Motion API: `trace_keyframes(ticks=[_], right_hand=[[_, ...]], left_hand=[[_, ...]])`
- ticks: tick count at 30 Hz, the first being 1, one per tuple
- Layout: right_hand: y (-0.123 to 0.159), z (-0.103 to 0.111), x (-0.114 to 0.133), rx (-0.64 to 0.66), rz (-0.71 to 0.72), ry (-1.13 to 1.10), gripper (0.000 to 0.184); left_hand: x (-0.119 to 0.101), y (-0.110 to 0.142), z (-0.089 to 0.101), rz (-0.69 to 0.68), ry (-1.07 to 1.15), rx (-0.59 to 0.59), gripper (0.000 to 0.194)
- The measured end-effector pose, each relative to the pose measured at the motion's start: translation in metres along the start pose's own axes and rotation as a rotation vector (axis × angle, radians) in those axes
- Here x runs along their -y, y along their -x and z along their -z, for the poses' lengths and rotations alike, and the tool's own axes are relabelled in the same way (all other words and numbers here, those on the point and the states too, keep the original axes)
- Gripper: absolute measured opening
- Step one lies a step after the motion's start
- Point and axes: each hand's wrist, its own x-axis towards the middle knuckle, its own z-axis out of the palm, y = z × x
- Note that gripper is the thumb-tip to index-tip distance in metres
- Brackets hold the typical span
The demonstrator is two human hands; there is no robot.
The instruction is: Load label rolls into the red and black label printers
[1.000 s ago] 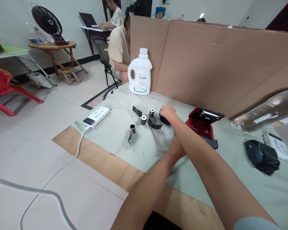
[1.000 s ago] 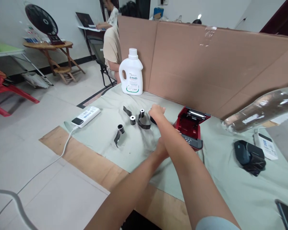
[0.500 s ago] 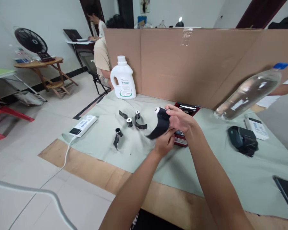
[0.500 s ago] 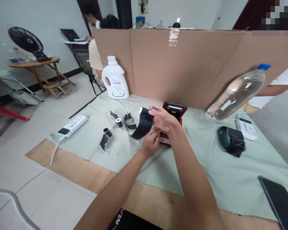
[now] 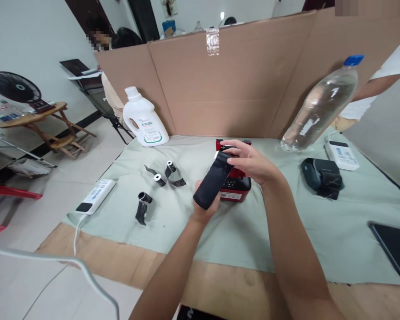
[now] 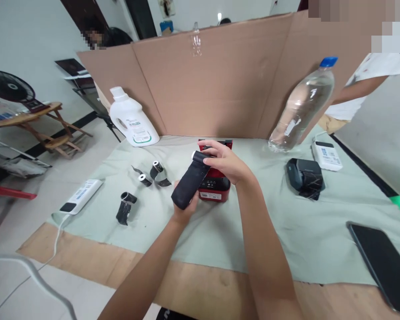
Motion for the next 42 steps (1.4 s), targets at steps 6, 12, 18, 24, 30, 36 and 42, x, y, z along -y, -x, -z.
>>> trace_keyframes(ticks=[6,12,18,24,30,36,42], right_hand=[[-0.003,0.009,-0.013,0.003,-0.023,0.392,0.050],[0.005,0.016,0.000,-0.297,0.080,0.616,0.034],[0.025,0.095,-0.024,-0.636,-0.143,1.033,0.026],[0.009,0.120,-0.085,-0.479,-0.497,1.102,0.054],[0.005,0.120,-0.088,-0.540,-0.459,1.110,0.058],[0.010,0.127,-0.083,-0.728,-0.382,1.090,0.028],[0.006,0.122,-0.085,-0.690,-0.462,1.177,0.029]], left_hand=[[-0.009,-0.010,0.000,-0.008,0.058,-0.255,0.041],[-0.012,-0.010,0.003,-0.089,0.070,-0.157,0.045],[-0.018,-0.014,0.004,-0.112,0.096,-0.167,0.041],[-0.020,-0.013,0.007,-0.131,0.110,-0.163,0.031],[-0.019,-0.013,0.008,-0.124,0.093,-0.151,0.028],[-0.020,-0.013,0.009,-0.115,0.105,-0.150,0.027],[-0.021,-0.014,0.009,-0.105,0.123,-0.145,0.025]])
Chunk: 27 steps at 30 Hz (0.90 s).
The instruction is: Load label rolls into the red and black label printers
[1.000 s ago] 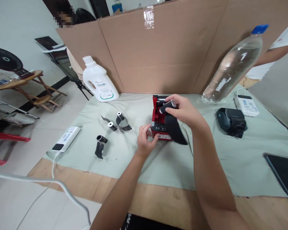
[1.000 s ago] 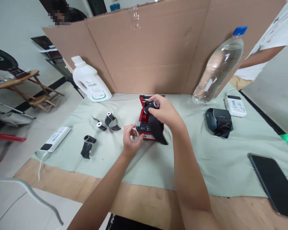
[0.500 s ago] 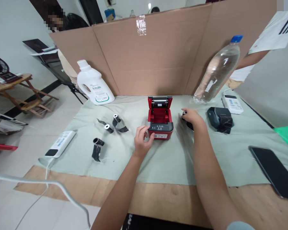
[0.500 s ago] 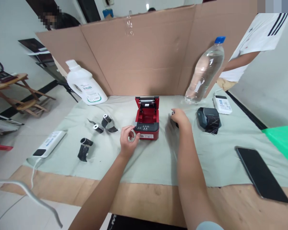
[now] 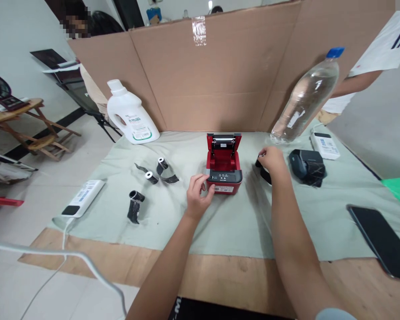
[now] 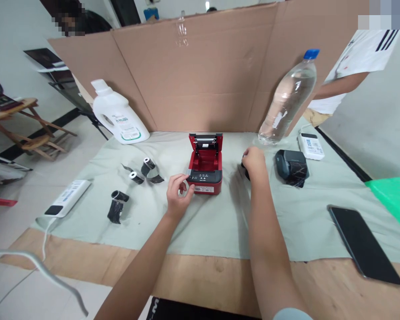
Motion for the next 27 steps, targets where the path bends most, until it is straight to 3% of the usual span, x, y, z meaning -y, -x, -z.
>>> trace_keyframes(ticks=[9,14,17,20,23,27], right_hand=[[0.007,0.006,0.000,0.028,-0.043,0.073,0.047],[0.013,0.024,0.006,0.040,-0.096,0.038,0.026],[0.032,0.060,0.018,-0.187,0.047,-0.127,0.021],[0.066,0.101,0.039,-0.371,0.354,-0.451,0.020],[0.099,0.119,0.067,-0.287,0.518,-0.814,0.023],[0.113,0.098,0.104,0.015,0.591,-1.097,0.028]], left_hand=[[0.001,0.000,0.001,-0.012,-0.011,0.003,0.021],[0.001,-0.001,0.001,-0.010,-0.020,0.001,0.020],[0.000,-0.001,0.002,0.000,-0.032,0.007,0.019],[-0.001,-0.002,0.002,-0.005,-0.021,0.000,0.018],[-0.002,-0.003,0.001,-0.001,-0.012,-0.005,0.018],[-0.004,-0.004,0.004,0.089,0.059,-0.060,0.021]])
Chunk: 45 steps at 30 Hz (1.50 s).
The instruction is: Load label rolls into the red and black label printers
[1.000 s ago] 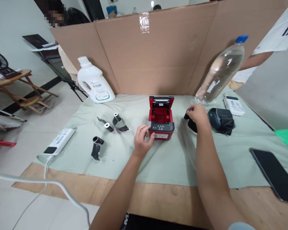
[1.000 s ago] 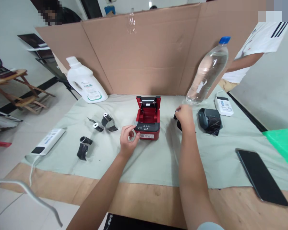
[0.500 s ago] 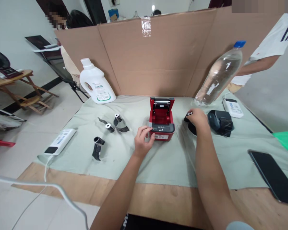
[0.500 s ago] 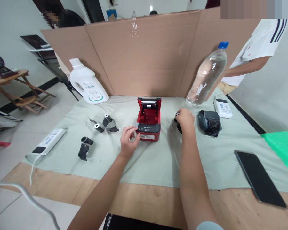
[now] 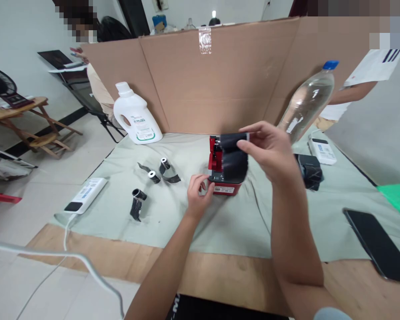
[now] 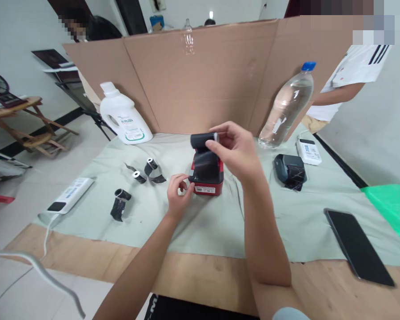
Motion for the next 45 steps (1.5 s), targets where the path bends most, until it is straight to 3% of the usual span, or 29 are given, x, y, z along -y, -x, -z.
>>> trace_keyframes(ticks=[4,7,9,16,20,25,34,39,45], right_hand=[[-0.004,-0.033,-0.020,0.179,-0.164,-0.141,0.028],[-0.004,-0.046,-0.032,0.256,-0.260,-0.141,0.026],[-0.004,-0.050,-0.040,0.287,-0.292,-0.102,0.025],[-0.012,-0.033,-0.065,0.284,-0.319,0.118,0.019],[-0.013,-0.020,-0.073,0.310,-0.261,0.515,0.015],[-0.008,-0.024,-0.082,0.226,-0.278,0.926,0.014],[-0.011,-0.033,-0.099,0.234,-0.343,1.048,0.018],[-0.014,-0.036,-0.108,0.245,-0.330,1.083,0.018],[-0.017,-0.031,-0.103,0.298,-0.398,1.066,0.015]], left_hand=[[0.001,-0.001,0.005,0.156,0.133,-0.042,0.034],[0.001,-0.003,0.007,0.267,0.286,-0.047,0.050],[0.000,-0.004,0.006,0.343,0.343,-0.065,0.049],[-0.009,0.001,-0.006,0.458,0.307,0.023,0.047],[-0.013,0.005,-0.009,0.487,0.311,0.087,0.048],[-0.024,0.006,-0.010,0.574,0.367,0.164,0.056],[-0.042,-0.005,-0.017,0.792,0.514,0.185,0.080],[-0.047,-0.025,-0.014,0.936,0.529,0.274,0.104],[-0.051,-0.044,-0.011,1.028,0.500,0.349,0.100]])
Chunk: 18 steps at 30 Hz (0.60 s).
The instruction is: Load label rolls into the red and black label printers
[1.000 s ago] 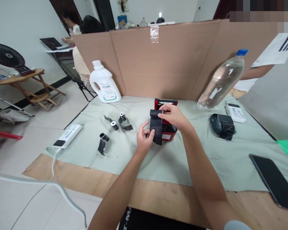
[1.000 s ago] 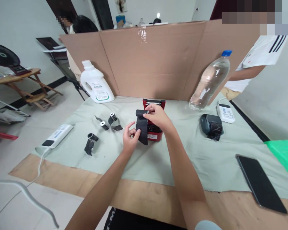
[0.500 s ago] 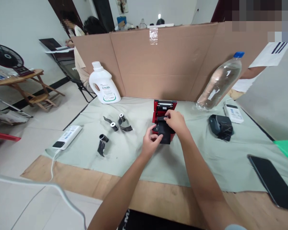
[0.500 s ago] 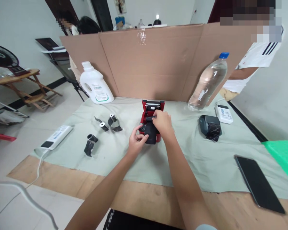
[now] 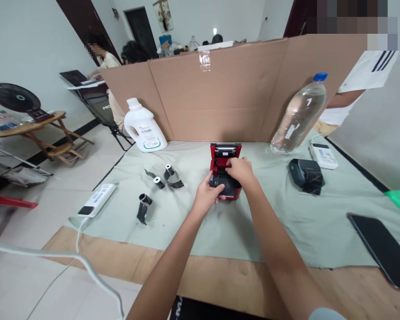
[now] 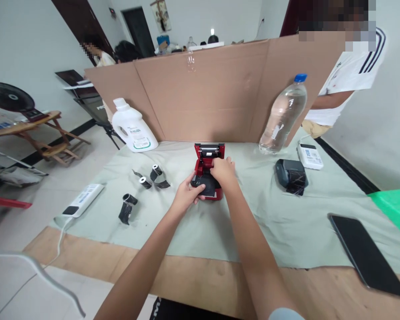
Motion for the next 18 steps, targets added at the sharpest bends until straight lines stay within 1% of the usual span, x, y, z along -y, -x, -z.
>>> trace_keyframes(ticks=[2,3,4,5,8,9,10,12,14,16,18], right_hand=[[0.003,0.011,-0.007,0.045,0.039,-0.113,0.016],[0.004,0.018,-0.011,0.046,0.059,-0.183,0.017],[0.004,0.024,-0.015,0.016,0.069,-0.250,0.019],[0.004,0.028,-0.018,-0.057,0.062,-0.309,0.021],[0.000,0.032,-0.022,-0.420,0.032,-0.396,0.030],[-0.002,0.029,-0.020,-0.502,0.048,-0.407,0.036],[-0.005,0.025,-0.018,-0.537,0.076,-0.419,0.043],[-0.010,0.016,-0.012,-0.496,0.138,-0.463,0.049],[-0.014,0.009,-0.008,-0.438,0.165,-0.521,0.043],[-0.015,0.006,-0.010,-0.438,0.178,-0.564,0.034],[-0.013,0.002,-0.017,-0.449,0.191,-0.591,0.027]], left_hand=[[-0.002,0.002,0.001,0.001,-0.007,-0.029,0.099],[-0.002,0.004,0.001,-0.003,-0.011,-0.044,0.099],[-0.001,0.006,0.002,-0.012,-0.016,-0.055,0.099],[-0.001,0.007,0.003,-0.023,-0.021,-0.060,0.098],[0.001,0.012,0.003,-0.062,-0.033,-0.051,0.094],[0.002,0.013,0.003,-0.067,-0.037,-0.043,0.093],[0.003,0.013,0.002,-0.069,-0.041,-0.035,0.092],[0.005,0.013,-0.001,-0.070,-0.052,-0.012,0.089],[0.006,0.013,-0.003,-0.071,-0.066,0.007,0.087],[0.007,0.012,-0.003,-0.071,-0.077,0.015,0.086],[0.008,0.012,-0.002,-0.072,-0.083,0.021,0.087]])
